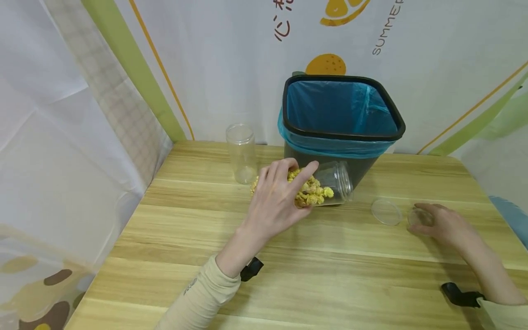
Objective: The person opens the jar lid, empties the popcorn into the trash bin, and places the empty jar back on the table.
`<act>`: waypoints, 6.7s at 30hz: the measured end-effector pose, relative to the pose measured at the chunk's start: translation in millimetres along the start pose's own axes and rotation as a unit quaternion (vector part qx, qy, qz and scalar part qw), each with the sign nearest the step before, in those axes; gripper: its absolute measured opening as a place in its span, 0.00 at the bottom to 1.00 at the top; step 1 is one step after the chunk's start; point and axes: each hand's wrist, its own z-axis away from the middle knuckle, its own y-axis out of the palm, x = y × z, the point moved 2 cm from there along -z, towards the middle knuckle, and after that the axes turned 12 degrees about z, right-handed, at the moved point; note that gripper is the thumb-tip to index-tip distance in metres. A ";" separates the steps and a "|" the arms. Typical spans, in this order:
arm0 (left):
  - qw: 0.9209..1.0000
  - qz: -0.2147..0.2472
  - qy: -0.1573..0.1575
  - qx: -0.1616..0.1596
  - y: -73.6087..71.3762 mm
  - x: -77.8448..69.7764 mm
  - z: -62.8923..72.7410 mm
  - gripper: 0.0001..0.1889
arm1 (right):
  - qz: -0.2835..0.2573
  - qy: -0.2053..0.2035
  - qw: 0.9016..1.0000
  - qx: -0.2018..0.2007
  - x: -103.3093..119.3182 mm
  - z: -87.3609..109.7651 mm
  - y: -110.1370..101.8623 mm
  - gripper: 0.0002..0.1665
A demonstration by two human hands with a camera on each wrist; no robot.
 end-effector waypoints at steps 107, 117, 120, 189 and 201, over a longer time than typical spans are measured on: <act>0.991 -0.103 0.081 0.035 -102.4 26.4 -123.4 0.43 | -0.374 -0.038 0.923 -0.085 122.5 -46.8 -187.4 0.38; 0.987 -0.128 0.069 0.064 -104.1 43.8 -148.3 0.41 | -0.396 -0.028 0.916 -0.063 125.4 -48.2 -185.1 0.40; 0.985 -0.138 0.067 0.077 -104.3 50.5 -156.8 0.40 | -0.398 -0.024 0.915 -0.063 125.7 -48.6 -184.6 0.40; 0.902 -0.326 0.220 0.180 -80.5 62.3 -219.7 0.24 | -0.428 -0.017 0.900 -0.078 130.5 -50.7 -182.6 0.39; 0.880 -0.354 0.239 0.205 -78.5 54.7 -225.9 0.30 | -0.434 -0.016 0.898 -0.076 130.7 -51.4 -182.5 0.39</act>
